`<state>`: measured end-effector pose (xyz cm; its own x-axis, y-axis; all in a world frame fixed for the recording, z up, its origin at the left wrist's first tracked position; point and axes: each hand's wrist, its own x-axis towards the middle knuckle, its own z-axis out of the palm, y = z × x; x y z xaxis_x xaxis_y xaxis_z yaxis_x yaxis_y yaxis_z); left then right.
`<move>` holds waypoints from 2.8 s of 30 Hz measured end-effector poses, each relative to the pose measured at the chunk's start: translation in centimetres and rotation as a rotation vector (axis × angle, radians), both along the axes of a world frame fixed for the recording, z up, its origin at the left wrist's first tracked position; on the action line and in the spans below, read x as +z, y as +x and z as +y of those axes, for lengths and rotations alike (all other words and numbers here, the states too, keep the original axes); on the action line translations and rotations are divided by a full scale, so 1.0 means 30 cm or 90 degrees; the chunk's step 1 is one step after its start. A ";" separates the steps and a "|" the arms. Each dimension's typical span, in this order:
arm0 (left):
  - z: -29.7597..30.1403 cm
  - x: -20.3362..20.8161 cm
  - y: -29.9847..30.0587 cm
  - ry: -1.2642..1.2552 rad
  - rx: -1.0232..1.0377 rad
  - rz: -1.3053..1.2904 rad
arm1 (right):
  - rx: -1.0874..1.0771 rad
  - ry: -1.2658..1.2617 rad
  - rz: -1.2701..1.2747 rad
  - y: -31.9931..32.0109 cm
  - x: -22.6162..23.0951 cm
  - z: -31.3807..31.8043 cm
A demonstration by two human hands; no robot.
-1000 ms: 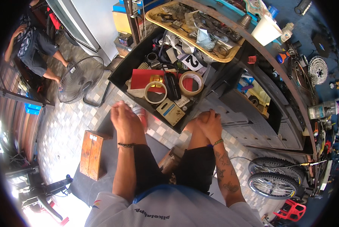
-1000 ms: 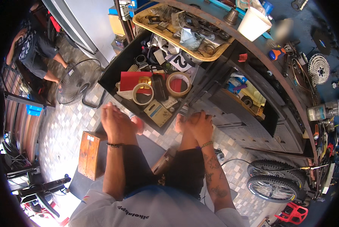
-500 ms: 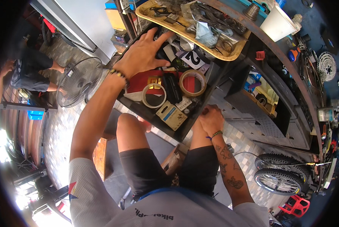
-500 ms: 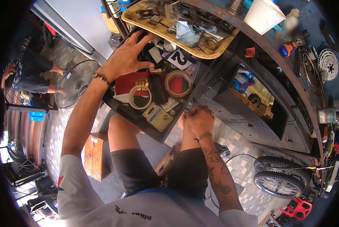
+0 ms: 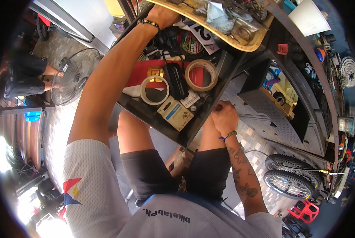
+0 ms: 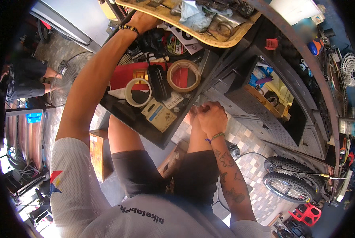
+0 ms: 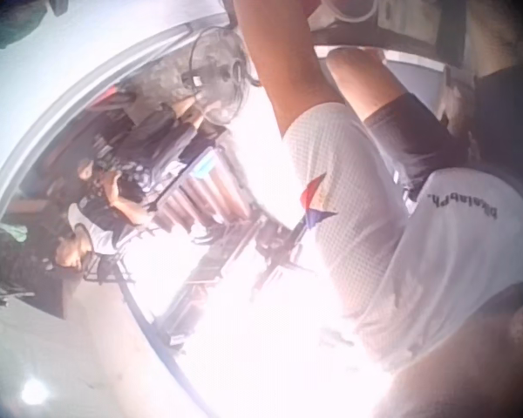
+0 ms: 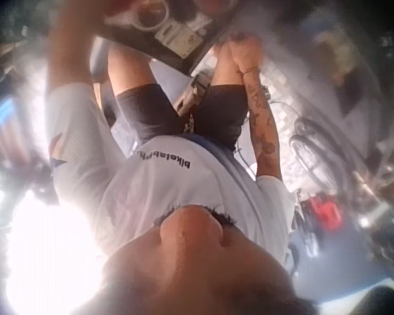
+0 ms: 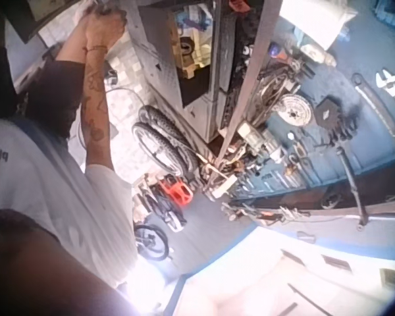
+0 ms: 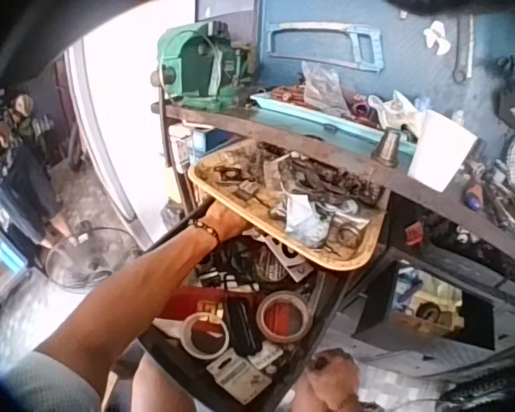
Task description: The person sits on the floor, then stands and moves a red fuel container to a workbench. They handle a bicycle frame, open drawers, and sort through trays of bicycle parts and tools, picking up and placing items in a workshop setting.
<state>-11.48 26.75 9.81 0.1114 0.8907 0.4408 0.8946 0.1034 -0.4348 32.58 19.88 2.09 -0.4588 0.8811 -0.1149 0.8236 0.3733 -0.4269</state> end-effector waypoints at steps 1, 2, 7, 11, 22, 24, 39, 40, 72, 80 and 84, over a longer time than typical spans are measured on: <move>-0.014 0.000 -0.010 0.096 -0.042 -0.009 | 0.011 0.009 -0.003 -0.005 -0.002 0.000; -0.034 0.001 -0.003 0.101 -0.034 -0.031 | 0.020 0.017 -0.008 -0.007 -0.007 -0.003; -0.129 0.125 0.104 0.011 -0.063 -0.037 | 0.010 0.011 -0.005 -0.022 0.015 -0.013; -0.311 0.267 0.382 -0.188 0.287 -0.237 | 0.013 0.030 -0.010 -0.020 0.022 -0.013; -0.185 0.079 0.485 0.039 -0.279 -0.152 | 0.047 0.023 -0.037 -0.057 0.035 -0.046; -0.091 0.041 0.423 -0.035 -0.190 -0.237 | 0.059 0.027 -0.044 -0.059 0.030 -0.047; -0.226 0.205 0.236 -0.246 -0.022 -0.232 | -0.002 -0.023 -0.037 -0.037 0.048 -0.011; -0.223 0.235 0.284 -0.264 -0.067 -0.266 | -0.008 -0.027 -0.042 -0.034 0.049 -0.010; -0.094 0.131 0.130 -0.053 -0.219 -0.166 | 0.030 0.026 -0.017 -0.046 0.045 -0.035; -0.278 0.127 0.327 0.082 0.104 -0.176 | -0.011 -0.042 -0.041 -0.006 0.026 0.011; -0.267 0.161 0.342 0.014 0.070 -0.305 | -0.040 -0.043 -0.006 0.030 0.013 0.020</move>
<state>-1.23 18.73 14.63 -0.2023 0.8757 0.4384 0.9768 0.2123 0.0267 33.48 20.49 2.48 -0.4014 0.8982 -0.1794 0.8485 0.2909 -0.4420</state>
